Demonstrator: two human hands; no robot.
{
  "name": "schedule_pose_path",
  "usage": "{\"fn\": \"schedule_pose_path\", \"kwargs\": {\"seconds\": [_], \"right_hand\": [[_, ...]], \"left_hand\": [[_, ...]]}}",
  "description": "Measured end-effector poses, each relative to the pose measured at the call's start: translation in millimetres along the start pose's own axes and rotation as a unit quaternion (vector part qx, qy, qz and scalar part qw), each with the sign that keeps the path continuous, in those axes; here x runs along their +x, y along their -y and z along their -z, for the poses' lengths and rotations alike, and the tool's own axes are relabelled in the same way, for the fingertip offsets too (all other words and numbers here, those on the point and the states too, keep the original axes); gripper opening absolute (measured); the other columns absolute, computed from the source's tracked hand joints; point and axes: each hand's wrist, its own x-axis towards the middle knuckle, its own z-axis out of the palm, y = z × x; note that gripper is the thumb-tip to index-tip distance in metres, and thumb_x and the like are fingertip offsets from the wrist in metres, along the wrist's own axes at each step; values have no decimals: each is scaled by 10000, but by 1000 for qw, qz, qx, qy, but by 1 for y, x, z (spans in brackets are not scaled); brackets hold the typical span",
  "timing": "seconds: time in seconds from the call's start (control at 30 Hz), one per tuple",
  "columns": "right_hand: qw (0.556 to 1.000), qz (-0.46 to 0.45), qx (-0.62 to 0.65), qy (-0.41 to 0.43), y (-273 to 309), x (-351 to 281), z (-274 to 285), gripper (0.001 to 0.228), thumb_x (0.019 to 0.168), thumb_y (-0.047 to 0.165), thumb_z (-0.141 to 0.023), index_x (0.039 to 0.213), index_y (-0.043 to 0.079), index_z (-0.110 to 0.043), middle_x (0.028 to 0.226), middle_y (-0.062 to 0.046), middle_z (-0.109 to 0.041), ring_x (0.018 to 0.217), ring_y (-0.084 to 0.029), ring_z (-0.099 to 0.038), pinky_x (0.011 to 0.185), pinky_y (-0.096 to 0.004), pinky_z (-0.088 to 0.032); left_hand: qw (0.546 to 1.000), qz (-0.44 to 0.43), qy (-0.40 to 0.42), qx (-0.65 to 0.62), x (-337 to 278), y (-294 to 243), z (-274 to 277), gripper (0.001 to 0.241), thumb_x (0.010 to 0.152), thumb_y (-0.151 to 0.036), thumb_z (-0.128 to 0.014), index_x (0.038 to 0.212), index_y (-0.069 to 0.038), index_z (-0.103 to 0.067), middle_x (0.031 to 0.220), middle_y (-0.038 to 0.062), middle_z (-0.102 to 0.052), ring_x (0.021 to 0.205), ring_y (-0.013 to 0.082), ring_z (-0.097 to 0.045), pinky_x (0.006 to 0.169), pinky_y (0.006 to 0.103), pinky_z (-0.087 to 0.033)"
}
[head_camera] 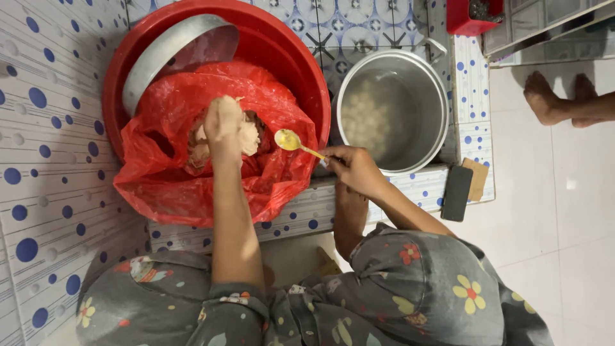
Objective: Scoop meat paste from a bowl and drop it into a pot of water to make meatballs
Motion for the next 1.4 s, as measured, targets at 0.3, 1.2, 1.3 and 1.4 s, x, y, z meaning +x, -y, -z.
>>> {"fn": "schedule_pose_path", "kwargs": {"seconds": [0.3,1.2,1.3,1.4], "right_hand": [[996,-60,68,8,2,-3,3,233,953,57,-674,1168,42,-764,854,-189,-787,814,-229,-773,674,-335,-606],[997,-52,55,-4,-4,-3,2,240,943,31,-672,1156,61,-777,786,-148,-783,798,-178,-756,743,-318,-582],[997,-54,57,-8,-9,-2,0,220,951,44,-682,1146,59,-783,791,-156,-782,801,-168,-747,748,-305,-576],[996,-56,63,-7,-7,-2,0,218,955,50,-679,1148,59,-781,788,-143,-780,788,-156,-737,752,-306,-573]], "left_hand": [[998,34,20,-57,14,47,-2,252,801,10,-892,972,-13,-707,850,81,-745,790,111,-716,810,295,-638],[992,-34,9,119,-5,-6,-4,254,713,-20,-897,745,-15,-645,596,109,-607,565,148,-577,555,317,-531],[992,-73,39,99,12,55,4,219,738,-7,-850,776,27,-637,615,181,-572,628,184,-593,604,437,-537],[989,-55,126,-49,8,12,5,283,895,-76,-837,901,-41,-556,679,91,-642,546,91,-600,398,207,-471]]}}
